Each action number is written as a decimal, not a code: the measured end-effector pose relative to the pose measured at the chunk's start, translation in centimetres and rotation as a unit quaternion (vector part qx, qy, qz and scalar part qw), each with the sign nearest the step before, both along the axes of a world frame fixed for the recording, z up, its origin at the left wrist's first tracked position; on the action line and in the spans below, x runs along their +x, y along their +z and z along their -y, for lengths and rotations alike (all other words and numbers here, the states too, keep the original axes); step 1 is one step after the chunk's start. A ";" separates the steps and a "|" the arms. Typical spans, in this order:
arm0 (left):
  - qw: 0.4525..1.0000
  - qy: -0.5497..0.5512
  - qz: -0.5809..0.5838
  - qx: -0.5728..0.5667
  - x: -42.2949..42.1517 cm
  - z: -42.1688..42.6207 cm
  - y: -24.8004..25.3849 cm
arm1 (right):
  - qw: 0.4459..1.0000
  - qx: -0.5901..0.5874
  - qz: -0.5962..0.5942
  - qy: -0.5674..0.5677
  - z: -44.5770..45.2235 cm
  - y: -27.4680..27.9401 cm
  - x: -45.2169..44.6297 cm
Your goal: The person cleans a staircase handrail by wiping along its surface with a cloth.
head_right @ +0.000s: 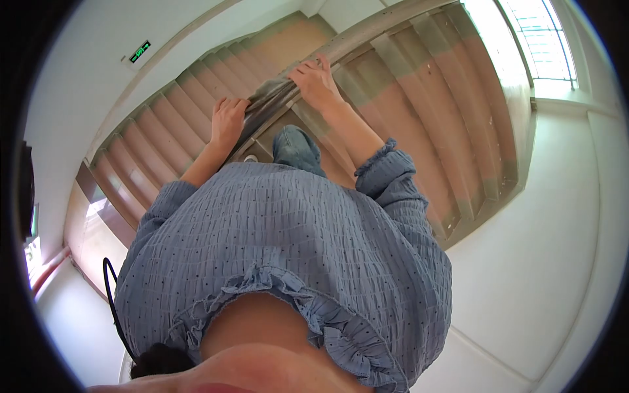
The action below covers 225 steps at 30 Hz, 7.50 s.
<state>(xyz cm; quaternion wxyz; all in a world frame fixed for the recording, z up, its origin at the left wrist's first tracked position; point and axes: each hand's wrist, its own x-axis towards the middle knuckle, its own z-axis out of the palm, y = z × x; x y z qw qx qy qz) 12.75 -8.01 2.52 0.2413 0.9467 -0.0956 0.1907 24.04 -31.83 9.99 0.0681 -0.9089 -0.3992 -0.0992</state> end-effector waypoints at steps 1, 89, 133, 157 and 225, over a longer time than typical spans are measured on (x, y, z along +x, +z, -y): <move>1.000 0.007 -0.010 0.011 -0.2 0.0 0.1 | 1.000 0.002 0.000 -0.001 0.2 0.1 0.4; 0.996 0.040 0.047 0.064 -3.0 -0.8 -3.0 | 0.996 0.083 0.020 0.028 -0.8 -3.3 -1.5; 0.996 0.028 0.038 0.071 -2.8 -2.7 -2.4 | 0.987 0.013 0.007 0.159 -1.1 -2.5 0.5; 0.998 0.020 0.015 0.056 -2.6 -1.5 -3.9 | 0.987 -0.010 0.012 0.159 -1.2 -1.5 0.5; 0.996 0.035 -0.059 -0.059 3.3 1.3 -0.8 | 0.995 0.011 0.096 0.036 0.3 1.4 6.7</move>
